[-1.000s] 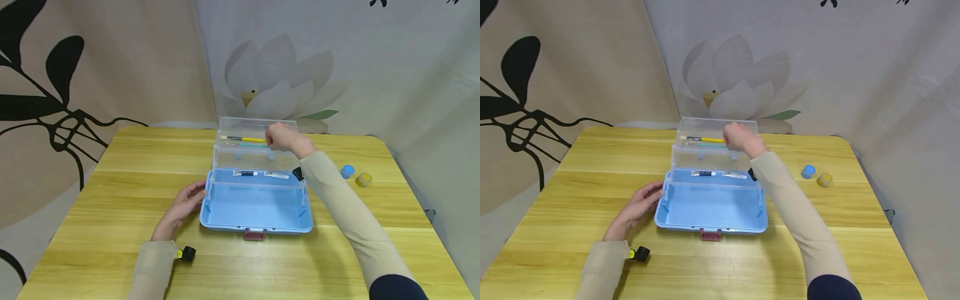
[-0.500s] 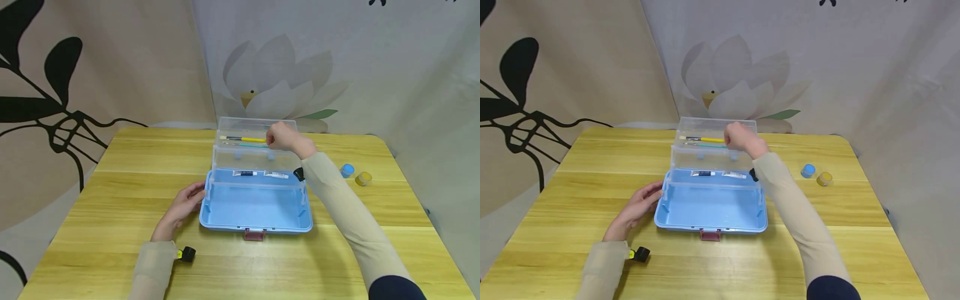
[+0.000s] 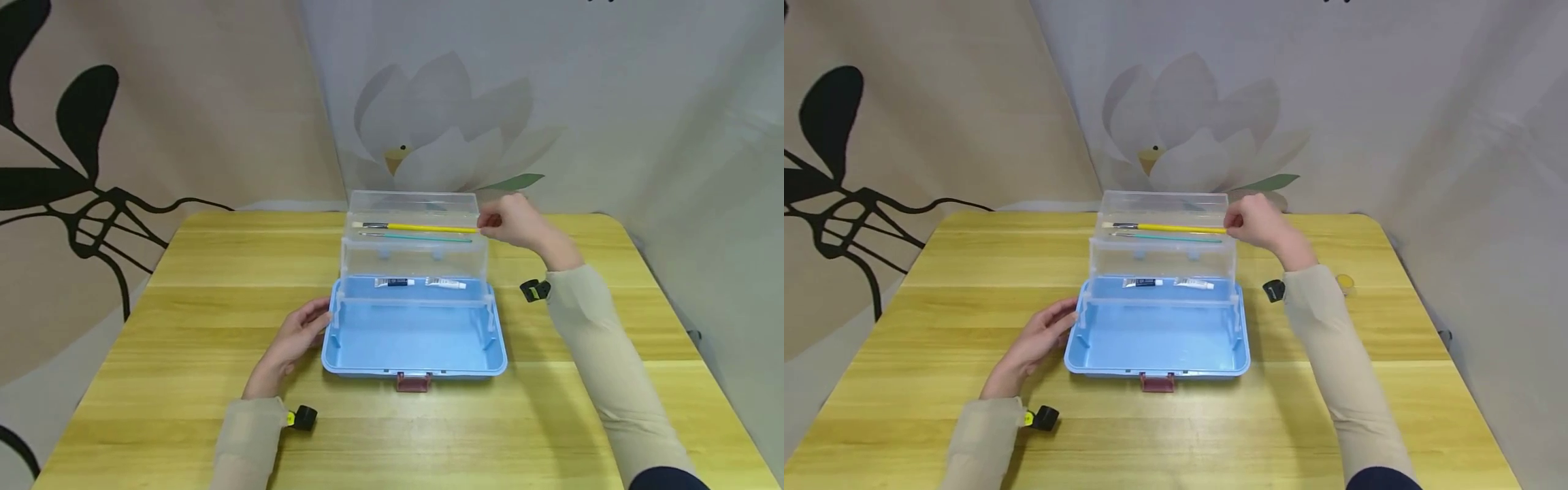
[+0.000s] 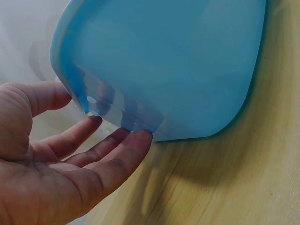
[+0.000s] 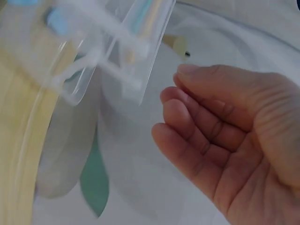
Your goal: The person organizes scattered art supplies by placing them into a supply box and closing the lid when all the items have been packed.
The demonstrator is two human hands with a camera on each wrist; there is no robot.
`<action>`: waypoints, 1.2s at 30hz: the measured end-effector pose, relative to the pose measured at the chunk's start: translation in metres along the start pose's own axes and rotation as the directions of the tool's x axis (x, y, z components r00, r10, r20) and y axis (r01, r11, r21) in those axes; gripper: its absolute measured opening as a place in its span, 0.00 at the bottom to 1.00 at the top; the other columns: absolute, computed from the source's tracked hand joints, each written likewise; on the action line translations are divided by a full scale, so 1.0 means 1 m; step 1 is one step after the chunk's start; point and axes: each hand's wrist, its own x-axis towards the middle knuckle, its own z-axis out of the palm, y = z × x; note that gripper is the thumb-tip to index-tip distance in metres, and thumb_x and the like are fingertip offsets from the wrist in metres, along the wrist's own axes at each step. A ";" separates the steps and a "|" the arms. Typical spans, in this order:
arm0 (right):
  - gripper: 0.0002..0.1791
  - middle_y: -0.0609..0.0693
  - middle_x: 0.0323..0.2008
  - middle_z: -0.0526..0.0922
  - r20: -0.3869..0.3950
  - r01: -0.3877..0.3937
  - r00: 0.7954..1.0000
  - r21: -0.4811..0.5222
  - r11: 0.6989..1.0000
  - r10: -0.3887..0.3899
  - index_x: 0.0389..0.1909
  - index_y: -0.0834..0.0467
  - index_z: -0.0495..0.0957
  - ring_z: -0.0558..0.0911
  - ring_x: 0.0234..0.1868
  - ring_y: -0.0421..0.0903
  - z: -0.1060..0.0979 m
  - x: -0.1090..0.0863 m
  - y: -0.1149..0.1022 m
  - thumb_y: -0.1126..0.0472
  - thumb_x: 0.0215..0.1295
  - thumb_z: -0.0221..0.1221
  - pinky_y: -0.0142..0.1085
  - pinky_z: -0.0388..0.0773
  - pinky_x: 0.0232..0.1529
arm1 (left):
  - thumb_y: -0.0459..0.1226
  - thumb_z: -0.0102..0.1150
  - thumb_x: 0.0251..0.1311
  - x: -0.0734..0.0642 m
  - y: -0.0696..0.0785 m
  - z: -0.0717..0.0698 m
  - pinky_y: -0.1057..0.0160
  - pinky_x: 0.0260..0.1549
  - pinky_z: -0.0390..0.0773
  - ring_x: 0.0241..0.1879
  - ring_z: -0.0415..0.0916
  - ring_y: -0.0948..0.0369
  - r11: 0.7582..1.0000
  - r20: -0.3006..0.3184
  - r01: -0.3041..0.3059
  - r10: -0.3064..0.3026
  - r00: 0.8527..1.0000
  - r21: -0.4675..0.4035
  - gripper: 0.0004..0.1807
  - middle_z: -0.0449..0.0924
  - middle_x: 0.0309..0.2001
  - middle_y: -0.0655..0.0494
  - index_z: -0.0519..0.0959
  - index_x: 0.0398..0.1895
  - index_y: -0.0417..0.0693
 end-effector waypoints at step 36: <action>0.29 0.59 0.43 0.76 -0.280 -0.467 0.788 0.309 0.829 0.548 0.56 0.72 0.69 0.69 0.35 0.31 0.049 -0.180 0.155 0.58 0.60 0.63 0.17 0.70 0.30 | 0.38 0.48 0.69 -0.001 -0.001 -0.001 0.59 0.51 0.76 0.53 0.70 0.58 1.000 0.004 -0.007 0.007 1.000 -0.003 0.26 0.65 0.62 0.38 0.61 0.66 0.36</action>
